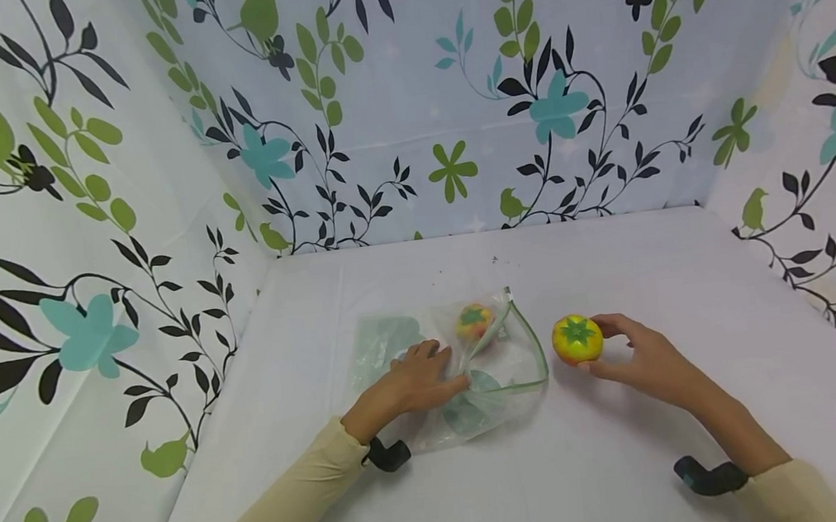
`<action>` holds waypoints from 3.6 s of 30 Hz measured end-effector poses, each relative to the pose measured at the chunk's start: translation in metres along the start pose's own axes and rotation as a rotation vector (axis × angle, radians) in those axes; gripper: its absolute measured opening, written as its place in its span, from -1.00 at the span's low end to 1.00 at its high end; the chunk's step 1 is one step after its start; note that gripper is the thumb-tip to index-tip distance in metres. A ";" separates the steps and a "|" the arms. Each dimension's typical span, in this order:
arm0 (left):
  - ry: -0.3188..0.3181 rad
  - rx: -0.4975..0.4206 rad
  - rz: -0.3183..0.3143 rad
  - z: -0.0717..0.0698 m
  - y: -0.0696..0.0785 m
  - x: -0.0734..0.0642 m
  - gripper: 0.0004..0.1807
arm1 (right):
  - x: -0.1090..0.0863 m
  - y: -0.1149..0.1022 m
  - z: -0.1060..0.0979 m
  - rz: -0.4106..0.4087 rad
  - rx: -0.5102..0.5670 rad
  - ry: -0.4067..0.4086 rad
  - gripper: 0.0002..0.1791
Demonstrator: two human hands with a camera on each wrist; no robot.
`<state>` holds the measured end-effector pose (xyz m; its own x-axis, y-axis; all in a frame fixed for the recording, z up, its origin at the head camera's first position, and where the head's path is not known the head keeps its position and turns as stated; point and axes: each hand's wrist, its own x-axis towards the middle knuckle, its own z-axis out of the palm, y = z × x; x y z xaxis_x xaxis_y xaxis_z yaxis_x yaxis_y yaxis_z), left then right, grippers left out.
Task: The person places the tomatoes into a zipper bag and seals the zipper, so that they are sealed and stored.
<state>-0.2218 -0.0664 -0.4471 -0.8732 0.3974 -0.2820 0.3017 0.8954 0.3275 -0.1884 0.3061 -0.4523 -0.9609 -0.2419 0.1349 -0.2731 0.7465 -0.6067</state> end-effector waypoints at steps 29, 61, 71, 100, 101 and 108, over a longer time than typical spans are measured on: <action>0.016 0.019 0.002 0.005 -0.002 0.003 -0.06 | 0.051 -0.047 0.041 -0.138 -0.124 -0.150 -0.19; 0.023 0.058 0.024 0.001 0.000 0.006 0.07 | 0.045 -0.049 0.038 -0.179 -0.038 -0.261 -0.28; 0.065 0.016 0.041 -0.014 -0.003 0.011 0.05 | 0.004 -0.058 0.026 0.025 -0.003 -0.220 -0.63; 0.072 0.078 0.353 -0.056 0.047 0.113 -0.53 | -0.024 -0.094 0.070 0.140 -0.006 -0.194 -0.52; 0.074 0.080 0.354 -0.056 0.048 0.113 -0.54 | -0.025 -0.094 0.070 0.133 -0.004 -0.192 -0.52; 0.083 0.088 0.330 -0.058 0.045 0.111 -0.55 | -0.025 -0.089 0.065 -0.005 -0.033 -0.164 -0.61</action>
<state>-0.3278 0.0062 -0.4118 -0.7501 0.6539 -0.0982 0.6017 0.7366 0.3088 -0.1373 0.2057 -0.4526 -0.9399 -0.3415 0.0060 -0.2814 0.7643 -0.5802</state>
